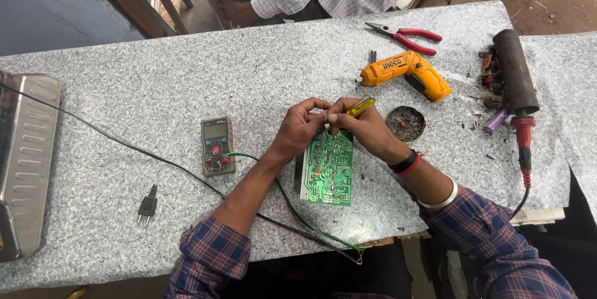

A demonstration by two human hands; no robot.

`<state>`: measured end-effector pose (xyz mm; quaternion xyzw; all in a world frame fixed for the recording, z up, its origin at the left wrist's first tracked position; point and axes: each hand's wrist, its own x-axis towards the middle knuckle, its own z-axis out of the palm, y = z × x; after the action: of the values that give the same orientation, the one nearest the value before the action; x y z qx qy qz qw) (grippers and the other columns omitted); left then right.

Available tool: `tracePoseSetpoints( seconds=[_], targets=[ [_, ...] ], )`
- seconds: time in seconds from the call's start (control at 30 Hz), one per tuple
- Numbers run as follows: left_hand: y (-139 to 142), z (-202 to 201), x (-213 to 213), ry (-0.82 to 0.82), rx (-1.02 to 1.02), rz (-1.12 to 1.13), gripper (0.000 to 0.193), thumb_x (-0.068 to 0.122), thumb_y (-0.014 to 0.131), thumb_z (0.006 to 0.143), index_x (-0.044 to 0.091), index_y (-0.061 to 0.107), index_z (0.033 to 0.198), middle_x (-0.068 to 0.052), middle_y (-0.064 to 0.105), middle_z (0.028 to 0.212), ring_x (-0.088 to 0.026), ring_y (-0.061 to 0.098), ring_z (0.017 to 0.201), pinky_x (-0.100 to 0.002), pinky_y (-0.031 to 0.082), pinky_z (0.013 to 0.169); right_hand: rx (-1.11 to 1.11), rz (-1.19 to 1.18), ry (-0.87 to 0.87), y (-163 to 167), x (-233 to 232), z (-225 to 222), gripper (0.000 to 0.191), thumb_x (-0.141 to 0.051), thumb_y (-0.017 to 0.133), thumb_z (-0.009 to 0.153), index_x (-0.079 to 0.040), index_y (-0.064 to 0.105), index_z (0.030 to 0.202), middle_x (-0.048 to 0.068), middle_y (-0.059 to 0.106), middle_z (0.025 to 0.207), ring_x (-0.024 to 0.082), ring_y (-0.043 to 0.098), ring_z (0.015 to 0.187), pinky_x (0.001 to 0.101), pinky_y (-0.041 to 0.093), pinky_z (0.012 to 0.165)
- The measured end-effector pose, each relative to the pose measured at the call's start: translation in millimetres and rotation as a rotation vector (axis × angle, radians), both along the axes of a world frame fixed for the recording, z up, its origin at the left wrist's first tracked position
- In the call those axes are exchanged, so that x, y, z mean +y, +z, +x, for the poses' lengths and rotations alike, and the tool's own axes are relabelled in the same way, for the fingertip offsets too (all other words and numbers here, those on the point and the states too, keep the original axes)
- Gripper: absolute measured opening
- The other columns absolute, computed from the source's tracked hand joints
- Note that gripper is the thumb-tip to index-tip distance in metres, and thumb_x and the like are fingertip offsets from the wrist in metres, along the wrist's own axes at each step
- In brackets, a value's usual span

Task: The person uses a yellow screwdriver to manipulate components on a green circuit board while holding it steady with the other hand. They repeatedly probe and adjust small areas on the board's surface throughout the clip.

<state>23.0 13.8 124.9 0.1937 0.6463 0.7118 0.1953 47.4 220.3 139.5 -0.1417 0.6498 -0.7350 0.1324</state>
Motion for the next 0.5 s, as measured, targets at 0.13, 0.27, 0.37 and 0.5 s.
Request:
tracePoseSetpoints(
  seconds=[0.13, 0.27, 0.37, 0.5],
  targets=[
    [-0.6, 0.2, -0.2, -0.009, -0.007, 0.02, 0.031, 0.021, 0.063, 0.104, -0.002, 0.061, 0.125, -0.001, 0.075, 0.081, 0.0, 0.063, 0.072, -0.018, 0.046, 0.062, 0.001, 0.0, -0.001, -0.6, 0.3, 0.0, 0.013, -0.016, 0.064, 0.099, -0.004, 0.068, 0.096, -0.001, 0.067, 0.08, 0.006, 0.06, 0.076, 0.0232, 0.047, 0.069],
    [-2.1, -0.3, 0.0, -0.002, 0.0, 0.007, 0.032, 0.021, 0.064, 0.104, -0.002, 0.062, 0.125, -0.002, 0.074, 0.08, 0.0, 0.061, 0.069, -0.018, 0.044, 0.059, -0.002, 0.001, -0.001, -0.9, 0.7, -0.3, 0.013, -0.016, 0.064, 0.099, -0.004, 0.068, 0.096, -0.001, 0.067, 0.081, 0.006, 0.061, 0.076, 0.023, 0.047, 0.069],
    [-2.4, -0.2, -0.3, 0.002, -0.013, 0.002, 0.032, 0.021, 0.064, 0.103, -0.002, 0.062, 0.125, -0.002, 0.074, 0.08, 0.0, 0.061, 0.069, -0.017, 0.043, 0.058, -0.004, 0.013, -0.005, -1.2, 0.5, -0.8, 0.013, -0.016, 0.064, 0.099, -0.004, 0.068, 0.096, -0.001, 0.067, 0.08, 0.006, 0.06, 0.076, 0.0229, 0.046, 0.068],
    [-1.4, -0.3, 0.3, -0.013, -0.022, 0.033, 0.032, 0.022, 0.064, 0.104, -0.002, 0.062, 0.125, -0.002, 0.075, 0.082, 0.0, 0.062, 0.07, -0.017, 0.044, 0.059, -0.005, 0.002, -0.002, -2.1, 0.7, -0.9, 0.013, -0.016, 0.064, 0.099, -0.004, 0.068, 0.096, -0.001, 0.067, 0.08, 0.006, 0.06, 0.076, 0.0229, 0.046, 0.068]
  ],
)
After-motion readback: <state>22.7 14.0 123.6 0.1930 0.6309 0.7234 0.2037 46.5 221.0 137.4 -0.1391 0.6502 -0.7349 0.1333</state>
